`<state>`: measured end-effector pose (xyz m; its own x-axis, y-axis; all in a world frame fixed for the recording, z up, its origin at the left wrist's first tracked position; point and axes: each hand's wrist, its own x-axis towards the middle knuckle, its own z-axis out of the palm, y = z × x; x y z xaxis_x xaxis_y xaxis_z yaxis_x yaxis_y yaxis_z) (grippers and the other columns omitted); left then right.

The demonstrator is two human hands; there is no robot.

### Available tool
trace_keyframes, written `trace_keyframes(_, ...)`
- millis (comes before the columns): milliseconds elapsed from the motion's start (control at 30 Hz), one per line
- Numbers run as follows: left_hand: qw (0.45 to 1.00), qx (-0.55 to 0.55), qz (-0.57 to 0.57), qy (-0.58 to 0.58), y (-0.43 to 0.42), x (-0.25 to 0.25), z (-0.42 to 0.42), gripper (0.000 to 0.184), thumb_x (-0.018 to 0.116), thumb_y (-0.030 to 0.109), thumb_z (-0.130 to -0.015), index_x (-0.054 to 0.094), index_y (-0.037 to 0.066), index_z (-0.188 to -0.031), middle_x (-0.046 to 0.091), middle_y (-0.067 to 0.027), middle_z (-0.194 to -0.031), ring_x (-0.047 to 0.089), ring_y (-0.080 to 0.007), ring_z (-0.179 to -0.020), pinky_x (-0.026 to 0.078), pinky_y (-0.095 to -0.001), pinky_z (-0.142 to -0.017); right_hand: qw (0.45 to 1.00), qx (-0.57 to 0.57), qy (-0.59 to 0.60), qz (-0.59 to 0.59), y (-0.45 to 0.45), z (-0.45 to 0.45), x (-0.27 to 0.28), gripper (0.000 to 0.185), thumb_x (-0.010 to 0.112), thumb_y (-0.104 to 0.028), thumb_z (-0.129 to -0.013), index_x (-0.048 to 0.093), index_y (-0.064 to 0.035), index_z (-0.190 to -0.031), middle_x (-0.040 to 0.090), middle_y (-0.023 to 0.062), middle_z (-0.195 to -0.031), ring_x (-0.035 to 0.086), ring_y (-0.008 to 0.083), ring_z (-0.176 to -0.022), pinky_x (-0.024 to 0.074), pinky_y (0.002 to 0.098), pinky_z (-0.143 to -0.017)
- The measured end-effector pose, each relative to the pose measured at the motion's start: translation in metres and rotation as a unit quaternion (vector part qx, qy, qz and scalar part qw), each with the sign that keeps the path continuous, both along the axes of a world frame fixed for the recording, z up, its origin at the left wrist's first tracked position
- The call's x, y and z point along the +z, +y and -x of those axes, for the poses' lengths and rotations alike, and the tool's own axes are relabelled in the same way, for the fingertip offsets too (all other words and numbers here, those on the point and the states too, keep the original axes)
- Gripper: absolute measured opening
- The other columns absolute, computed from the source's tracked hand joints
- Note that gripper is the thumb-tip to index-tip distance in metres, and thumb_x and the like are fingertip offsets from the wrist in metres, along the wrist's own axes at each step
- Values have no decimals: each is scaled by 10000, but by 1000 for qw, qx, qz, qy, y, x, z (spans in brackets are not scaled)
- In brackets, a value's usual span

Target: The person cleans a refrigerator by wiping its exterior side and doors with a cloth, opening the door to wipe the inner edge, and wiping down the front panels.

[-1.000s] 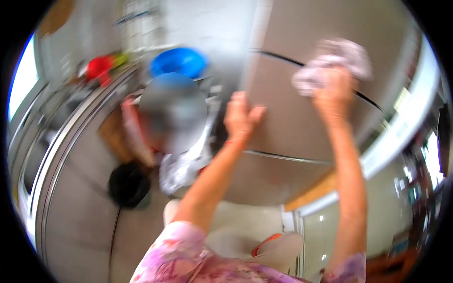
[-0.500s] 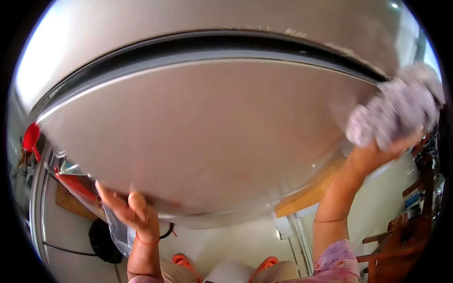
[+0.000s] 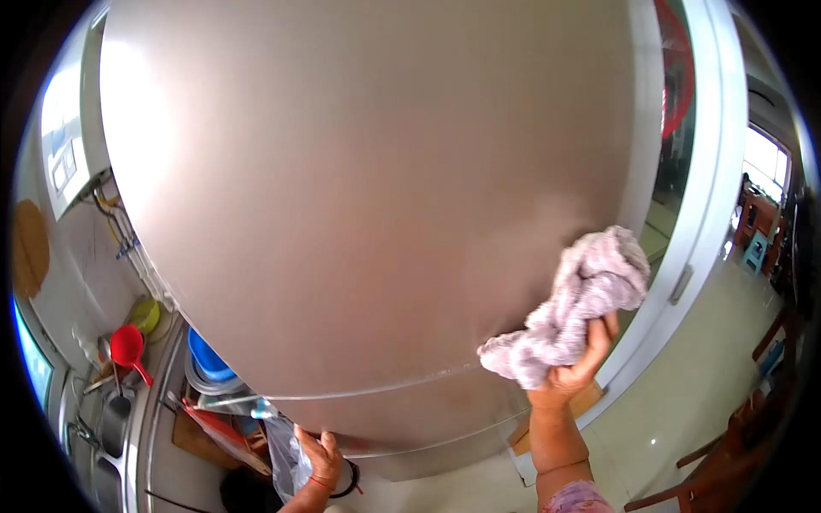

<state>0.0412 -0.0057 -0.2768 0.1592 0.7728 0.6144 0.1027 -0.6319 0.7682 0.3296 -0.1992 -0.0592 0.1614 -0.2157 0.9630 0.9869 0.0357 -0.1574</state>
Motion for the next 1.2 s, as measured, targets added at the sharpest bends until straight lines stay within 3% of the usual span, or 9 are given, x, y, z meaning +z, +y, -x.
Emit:
trace_keyframes(133,987,-114,101,49,-16,39,18,579,599,262,-878,319,-13,-1304,468,-150,-1193,478,-238,-1087,389,-372,-931,995,-11,-92,42,-8,14,97,681,678,-492,-772,468,-7,-1201,437,223,-1293,462,369,-1190,378,478,-990)
trace_keyframes(200,949,-152,207,185,-16,119,42,556,671,171,-804,420,-25,-1260,488,-175,-1268,483,-286,-1174,393,-414,-981,986,-53,-144,60,-6,27,158,687,634,-535,-792,467,-8,-1198,429,235,-1293,483,384,-1163,392,476,-974)
trace_keyframes(267,986,-62,-61,144,19,174,62,590,755,194,-764,472,-41,-1226,518,-200,-1215,509,-301,-1133,429,-389,-933,982,-40,-167,72,-11,38,224,635,678,-452,-776,471,-13,-1186,439,236,-1284,493,378,-1145,390,455,-966)
trace_keyframes(300,976,-4,-170,136,29,218,72,617,746,238,-772,466,-39,-1247,510,-207,-1238,506,-310,-1143,425,-401,-945,983,-61,-166,52,-10,49,261,534,648,-170,-661,499,-66,-1163,476,204,-1180,504,380,-1042,398,482,-908)
trace_keyframes(333,952,56,-274,122,35,274,83,646,738,282,-780,461,-38,-1268,503,-215,-1262,504,-319,-1154,420,-412,-957,980,-78,-177,55,-11,55,291,511,620,-110,-659,509,-55,-1155,477,212,-1192,505,389,-1041,394,481,-921)
trace_keyframes(400,970,18,-242,5,37,377,114,736,670,464,-808,443,-38,-1296,499,-218,-1272,500,-347,-1157,401,-446,-979,971,-138,-190,55,-4,70,352,488,568,-24,-643,533,-35,-1130,482,232,-1200,511,402,-1026,406,476,-914)
trace_keyframes(600,780,-5,-601,-174,37,593,162,760,610,527,-823,427,-23,-1314,466,-213,-1316,479,-345,-1181,374,-460,-1019,946,-251,-166,117,58,96,432,495,593,3,-663,543,-42,-1154,467,216,-1254,501,413,-1090,445,460,-893)
trace_keyframes(867,726,-9,-686,-44,49,670,136,760,635,502,-808,422,-19,-1318,464,-214,-1318,478,-348,-1183,374,-462,-1019,959,-241,-146,32,79,70,407,561,589,-333,-908,386,25,-1288,344,239,-1351,344,398,-1283,287,491,-1065)
trace_keyframes(1200,702,40,-711,10,43,681,152,762,665,471,-790,416,-15,-1322,462,-215,-1322,478,-352,-1186,373,-464,-1017,969,-189,-162,11,70,39,370,716,624,-365,-860,311,44,-1359,396,244,-1362,348,415,-1297,229,531,-1096)
